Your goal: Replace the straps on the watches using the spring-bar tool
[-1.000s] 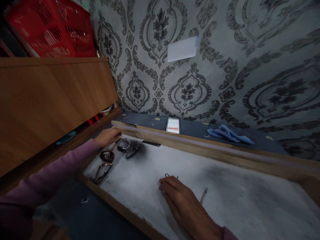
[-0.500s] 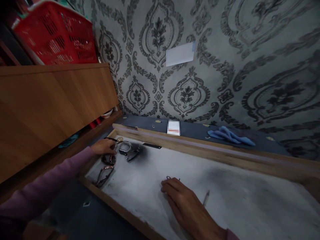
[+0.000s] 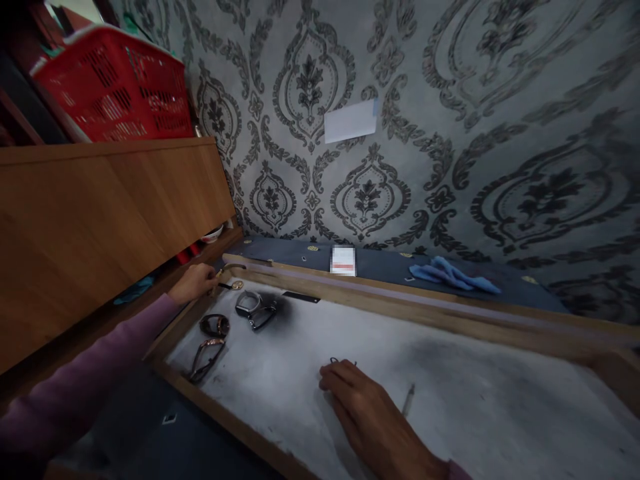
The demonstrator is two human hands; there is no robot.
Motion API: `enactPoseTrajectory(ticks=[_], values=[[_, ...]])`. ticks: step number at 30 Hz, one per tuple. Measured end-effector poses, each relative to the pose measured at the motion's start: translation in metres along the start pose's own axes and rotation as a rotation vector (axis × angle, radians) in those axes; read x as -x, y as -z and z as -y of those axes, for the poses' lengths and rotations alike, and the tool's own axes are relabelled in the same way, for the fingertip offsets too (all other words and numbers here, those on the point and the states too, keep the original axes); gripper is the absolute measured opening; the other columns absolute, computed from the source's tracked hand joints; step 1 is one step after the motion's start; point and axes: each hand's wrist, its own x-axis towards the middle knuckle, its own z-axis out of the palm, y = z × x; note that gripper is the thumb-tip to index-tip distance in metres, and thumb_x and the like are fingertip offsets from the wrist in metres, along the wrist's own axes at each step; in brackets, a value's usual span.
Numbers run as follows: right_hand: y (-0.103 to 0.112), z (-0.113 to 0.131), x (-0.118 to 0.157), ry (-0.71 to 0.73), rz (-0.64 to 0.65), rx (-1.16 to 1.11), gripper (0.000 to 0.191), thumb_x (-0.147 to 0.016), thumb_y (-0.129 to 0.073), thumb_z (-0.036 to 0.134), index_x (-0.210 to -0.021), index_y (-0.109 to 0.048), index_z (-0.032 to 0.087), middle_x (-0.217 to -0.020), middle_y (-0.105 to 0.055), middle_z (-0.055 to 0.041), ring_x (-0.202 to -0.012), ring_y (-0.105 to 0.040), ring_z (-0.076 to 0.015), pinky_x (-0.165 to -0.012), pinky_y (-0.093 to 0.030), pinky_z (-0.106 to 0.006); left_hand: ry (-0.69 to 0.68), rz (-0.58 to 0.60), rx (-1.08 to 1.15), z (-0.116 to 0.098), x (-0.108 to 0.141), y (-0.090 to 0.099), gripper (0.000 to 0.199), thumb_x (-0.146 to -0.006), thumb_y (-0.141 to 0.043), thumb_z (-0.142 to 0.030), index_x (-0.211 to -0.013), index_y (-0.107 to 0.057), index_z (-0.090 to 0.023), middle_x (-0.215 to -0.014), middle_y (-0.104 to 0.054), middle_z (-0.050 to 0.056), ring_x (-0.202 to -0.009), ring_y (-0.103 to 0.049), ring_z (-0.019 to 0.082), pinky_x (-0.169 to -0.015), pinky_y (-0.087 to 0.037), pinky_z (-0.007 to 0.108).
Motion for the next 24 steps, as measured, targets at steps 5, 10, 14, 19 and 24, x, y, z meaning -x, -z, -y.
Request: enactPoseTrajectory(ticks=[5, 10, 14, 19, 24], values=[[0.011, 0.01, -0.007, 0.031, 0.022, 0.002, 0.031, -0.095, -0.035, 0.014, -0.096, -0.066, 0.018, -0.104, -0.069, -0.0115, -0.095, -0.067, -0.0213, -0.085, -0.058, -0.038, 0.073, 0.009, -0.054, -0.003, 0.009, -0.01, 0.028, -0.093, -0.059, -0.033, -0.115, -0.06, -0.016, -0.115, -0.063, 0.008, -0.1, -0.063, 0.022, -0.084, -0.054, 0.04], [0.012, 0.012, -0.007, 0.029, 0.025, -0.001, 0.03, -0.095, -0.035, 0.012, -0.096, -0.065, 0.018, -0.102, -0.069, -0.0105, -0.092, -0.067, -0.0211, -0.081, -0.058, -0.037, 0.119, 0.045, -0.098, -0.007, 0.014, -0.017, 0.03, -0.094, -0.058, -0.033, -0.119, -0.058, -0.016, -0.118, -0.061, 0.009, -0.101, -0.063, 0.022, -0.085, -0.054, 0.042], [0.01, 0.011, -0.007, 0.024, 0.028, 0.002, 0.029, -0.094, -0.036, 0.01, -0.097, -0.064, 0.018, -0.103, -0.068, -0.0109, -0.095, -0.066, -0.021, -0.083, -0.057, -0.037, 0.124, 0.075, -0.109, -0.013, 0.009, -0.018, 0.032, -0.093, -0.059, -0.033, -0.12, -0.057, -0.016, -0.12, -0.061, 0.009, -0.102, -0.063, 0.022, -0.085, -0.054, 0.042], [0.014, 0.014, -0.007, 0.023, 0.034, 0.017, 0.03, -0.093, -0.035, 0.008, -0.096, -0.064, 0.016, -0.102, -0.068, -0.0117, -0.093, -0.066, -0.0218, -0.081, -0.058, -0.038, 0.115, 0.099, -0.118, -0.024, 0.003, -0.022, 0.032, -0.093, -0.059, -0.033, -0.12, -0.057, -0.016, -0.12, -0.06, 0.009, -0.101, -0.063, 0.022, -0.085, -0.054, 0.042], [0.018, 0.017, -0.008, 0.022, 0.039, -0.008, 0.031, -0.091, -0.035, 0.007, -0.093, -0.064, 0.017, -0.1, -0.069, -0.0109, -0.091, -0.066, -0.0213, -0.081, -0.057, -0.037, 0.106, 0.049, -0.156, -0.029, 0.006, -0.022, 0.032, -0.093, -0.058, -0.033, -0.121, -0.057, -0.016, -0.121, -0.06, 0.009, -0.102, -0.062, 0.023, -0.086, -0.054, 0.043]])
